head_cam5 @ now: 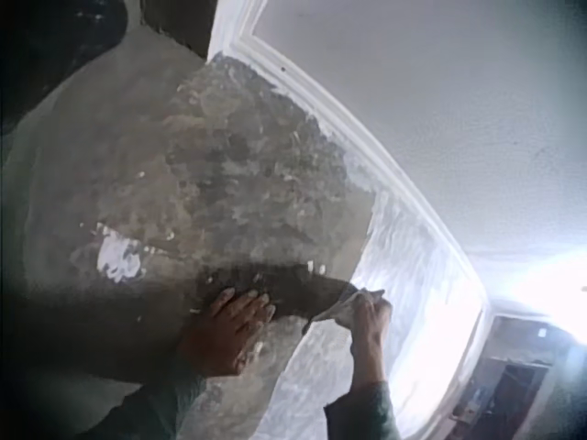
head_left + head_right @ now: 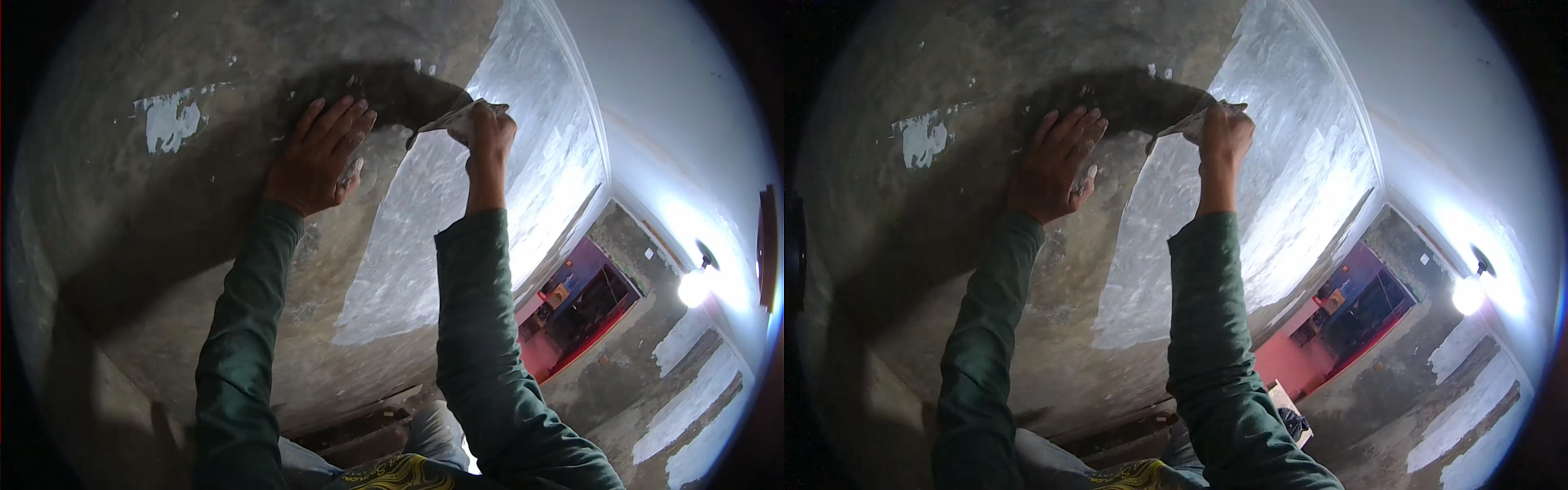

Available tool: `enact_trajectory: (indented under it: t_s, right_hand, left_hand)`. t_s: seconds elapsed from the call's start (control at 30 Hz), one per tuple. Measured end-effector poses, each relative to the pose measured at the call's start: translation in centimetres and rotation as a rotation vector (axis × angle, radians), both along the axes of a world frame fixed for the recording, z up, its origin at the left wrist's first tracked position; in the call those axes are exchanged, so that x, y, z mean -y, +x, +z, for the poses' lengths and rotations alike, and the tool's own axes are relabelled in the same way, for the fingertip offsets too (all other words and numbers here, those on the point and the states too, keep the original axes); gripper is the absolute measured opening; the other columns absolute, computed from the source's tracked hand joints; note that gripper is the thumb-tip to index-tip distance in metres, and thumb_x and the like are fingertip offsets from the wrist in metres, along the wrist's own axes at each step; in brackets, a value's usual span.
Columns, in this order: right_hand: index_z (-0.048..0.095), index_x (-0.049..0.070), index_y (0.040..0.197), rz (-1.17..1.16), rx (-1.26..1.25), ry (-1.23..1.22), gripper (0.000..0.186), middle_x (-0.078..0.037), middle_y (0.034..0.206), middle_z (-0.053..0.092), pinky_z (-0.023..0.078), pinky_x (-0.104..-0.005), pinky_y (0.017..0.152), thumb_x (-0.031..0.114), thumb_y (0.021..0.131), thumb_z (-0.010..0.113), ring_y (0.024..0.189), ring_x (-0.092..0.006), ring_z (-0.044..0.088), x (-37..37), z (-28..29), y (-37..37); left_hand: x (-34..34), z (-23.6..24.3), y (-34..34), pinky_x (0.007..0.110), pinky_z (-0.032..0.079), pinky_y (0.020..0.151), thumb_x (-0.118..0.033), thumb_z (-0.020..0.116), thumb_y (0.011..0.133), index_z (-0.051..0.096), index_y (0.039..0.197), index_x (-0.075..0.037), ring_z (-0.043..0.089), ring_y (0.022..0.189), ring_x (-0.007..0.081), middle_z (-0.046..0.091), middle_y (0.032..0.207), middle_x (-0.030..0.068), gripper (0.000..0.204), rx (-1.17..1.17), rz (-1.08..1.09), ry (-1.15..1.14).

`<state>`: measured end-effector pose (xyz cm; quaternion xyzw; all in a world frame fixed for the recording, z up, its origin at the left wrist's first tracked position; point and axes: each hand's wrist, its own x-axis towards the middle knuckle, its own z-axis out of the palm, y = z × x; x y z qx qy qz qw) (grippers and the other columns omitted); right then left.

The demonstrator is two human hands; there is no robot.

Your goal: Applying plaster or filler to a wall with a putty knife.

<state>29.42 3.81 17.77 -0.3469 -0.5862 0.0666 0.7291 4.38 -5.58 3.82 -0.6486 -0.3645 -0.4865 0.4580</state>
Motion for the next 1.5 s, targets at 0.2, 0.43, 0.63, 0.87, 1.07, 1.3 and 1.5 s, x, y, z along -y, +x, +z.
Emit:
enact_trajectory:
  t_s: [0.2, 0.43, 0.63, 0.87, 1.07, 1.3, 1.5]
  right_hand:
    - [0.070, -0.009, 0.094, -0.160, 0.071, 0.037, 0.028, -0.019, 0.088, 0.071, 0.058, -0.0417, 0.065, 0.015, 0.078, 0.070, 0.072, -0.0281, 0.070, 2.8, 7.9, -3.8]
    - [0.068, -0.010, 0.087, 0.006, 0.400, 0.172, 0.029, -0.021, 0.086, 0.069, 0.063, -0.0368, 0.062, 0.019, 0.084, 0.066, 0.072, -0.0270, 0.073, 0.8, 20.1, -2.6]
    - [0.073, -0.006, 0.103, -0.355, 0.598, 0.305, 0.043, -0.016, 0.089, 0.073, 0.057, -0.0417, 0.071, 0.033, 0.086, 0.068, 0.082, -0.0292, 0.074, 3.0, 26.2, -2.1]
    - [0.073, 0.011, 0.120, -0.639, 0.983, 0.528, 0.034, -0.022, 0.112, 0.072, 0.055, -0.0484, 0.094, 0.028, 0.095, 0.058, 0.106, -0.0425, 0.068, 4.4, 15.6, -0.6]
    - [0.076, 0.013, 0.100, -0.455, 0.865, 0.427, 0.016, -0.015, 0.092, 0.075, 0.058, -0.0468, 0.073, 0.011, 0.087, 0.067, 0.082, -0.0368, 0.073, 6.4, -1.4, -0.3]
    - [0.074, 0.009, 0.111, -0.224, 0.985, 0.364, 0.035, -0.011, 0.105, 0.073, 0.057, -0.0420, 0.080, 0.000, 0.078, 0.068, 0.092, -0.0330, 0.070, 8.3, -18.2, -0.4]
    - [0.074, 0.009, 0.115, -0.154, 0.944, 0.194, 0.039, -0.012, 0.106, 0.074, 0.057, -0.0415, 0.080, 0.001, 0.078, 0.068, 0.093, -0.0347, 0.070, 8.8, -26.3, -0.2]
  left_hand:
    - [0.3, -0.8, -1.6, 0.047, 0.024, 0.128, -0.028, 0.070, 0.083, 0.042, 0.155, -0.011, 0.035, 0.151, 0.0249, 0.044, 0.159, 0.0090, 0.079, -0.007, 0.049, 0.001]
    - [0.5, -0.5, -1.4, 0.047, 0.022, 0.129, -0.031, 0.070, 0.084, 0.036, 0.158, -0.012, 0.034, 0.151, 0.0266, 0.042, 0.160, 0.0096, 0.084, -0.017, 0.029, -0.042]
    - [-0.1, -0.3, -0.7, 0.047, 0.021, 0.130, -0.033, 0.070, 0.085, 0.035, 0.159, -0.012, 0.033, 0.152, 0.0268, 0.040, 0.161, 0.0099, 0.085, -0.021, -0.004, -0.042]
    - [0.3, -0.3, -1.2, 0.050, 0.030, 0.125, -0.017, 0.066, 0.088, 0.041, 0.156, -0.013, 0.038, 0.148, 0.0286, 0.046, 0.158, 0.0078, 0.073, 0.021, -0.090, -0.029]
    - [0.1, -0.3, -0.8, 0.047, 0.024, 0.128, -0.029, 0.066, 0.087, 0.044, 0.154, -0.012, 0.038, 0.149, 0.0255, 0.047, 0.157, 0.0077, 0.073, -0.010, 0.026, -0.010]
    - [0.4, -0.8, -0.8, 0.049, 0.028, 0.126, -0.017, 0.062, 0.089, 0.045, 0.154, -0.013, 0.038, 0.148, 0.0270, 0.047, 0.157, 0.0061, 0.068, 0.025, -0.046, -0.011]
    - [-0.8, -0.4, -1.0, 0.047, 0.025, 0.127, -0.026, 0.060, 0.091, 0.046, 0.152, -0.012, 0.039, 0.148, 0.0253, 0.050, 0.154, 0.0076, 0.064, -0.025, 0.058, 0.059]
